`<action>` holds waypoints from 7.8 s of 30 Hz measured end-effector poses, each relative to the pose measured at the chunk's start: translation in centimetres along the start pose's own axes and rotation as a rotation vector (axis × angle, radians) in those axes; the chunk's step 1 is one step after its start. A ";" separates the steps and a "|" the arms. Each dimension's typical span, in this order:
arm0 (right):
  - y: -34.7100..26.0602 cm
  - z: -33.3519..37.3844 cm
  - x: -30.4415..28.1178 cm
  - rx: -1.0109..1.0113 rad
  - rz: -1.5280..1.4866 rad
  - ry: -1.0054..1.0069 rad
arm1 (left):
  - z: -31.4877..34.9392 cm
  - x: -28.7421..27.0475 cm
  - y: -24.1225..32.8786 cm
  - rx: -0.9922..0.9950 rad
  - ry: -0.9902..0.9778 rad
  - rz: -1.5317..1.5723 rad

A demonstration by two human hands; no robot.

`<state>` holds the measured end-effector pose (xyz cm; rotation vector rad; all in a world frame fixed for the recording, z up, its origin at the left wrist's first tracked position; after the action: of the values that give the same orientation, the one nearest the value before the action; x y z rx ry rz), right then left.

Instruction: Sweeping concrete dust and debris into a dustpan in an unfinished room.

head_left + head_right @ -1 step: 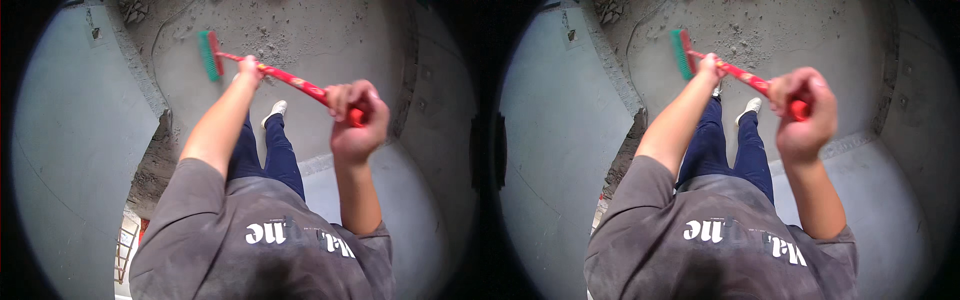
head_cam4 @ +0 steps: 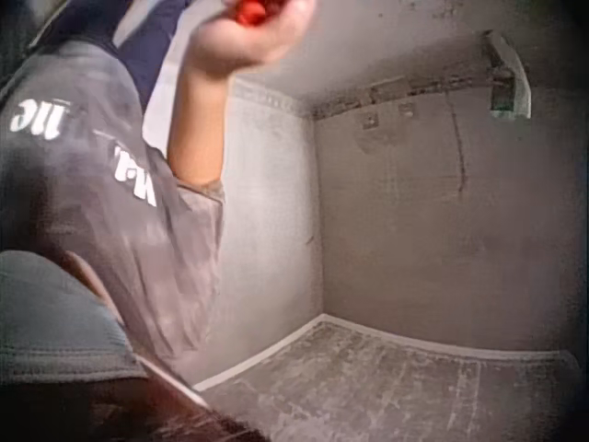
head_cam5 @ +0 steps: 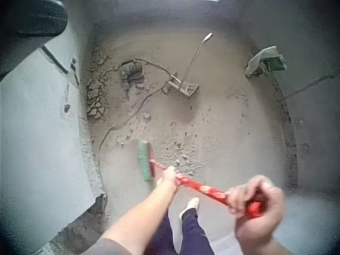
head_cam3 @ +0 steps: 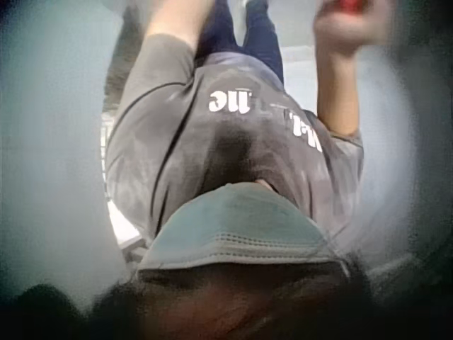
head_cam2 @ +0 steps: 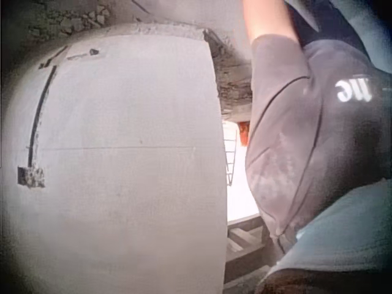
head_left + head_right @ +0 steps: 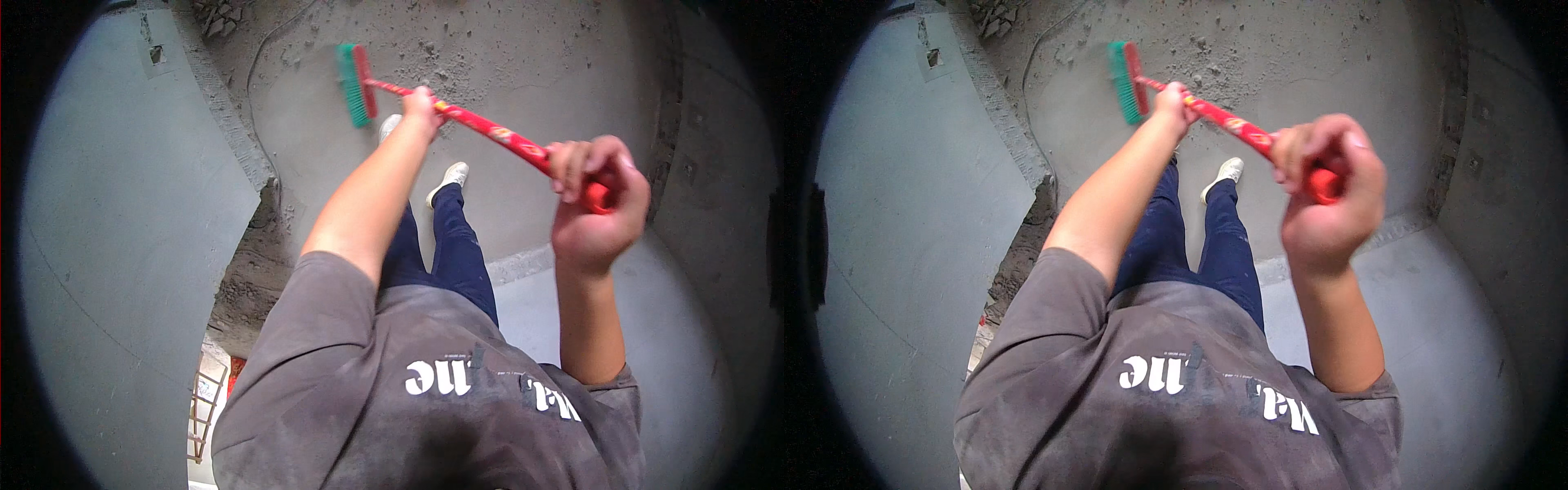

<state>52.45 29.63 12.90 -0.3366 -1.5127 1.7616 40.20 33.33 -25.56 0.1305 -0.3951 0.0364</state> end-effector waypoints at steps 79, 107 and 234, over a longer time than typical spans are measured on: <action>-9.5 5.9 -7.5 -0.114 0.124 0.383 | 6.5 11.0 -3.9 -0.018 -0.142 -0.580; -5.5 15.5 -14.3 -0.135 -0.041 0.799 | 3.3 12.6 -9.3 -0.132 -0.224 -0.998; -21.3 -57.4 -90.9 0.457 1.121 -1.100 | -5.3 72.4 -35.3 0.444 0.218 0.532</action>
<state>157.90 7.85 -7.40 0.1261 -1.5963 3.4993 111.11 -0.18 -6.72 0.4530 -0.1890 0.6603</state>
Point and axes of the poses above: each hand's wrist, its own z-axis away from the middle knuckle, its own x-axis out of the palm, y = z × x, the point moved 9 cm from there along -z, towards the middle knuckle, and after that the axes turned 12 degrees about -y, right-handed, at the moved point
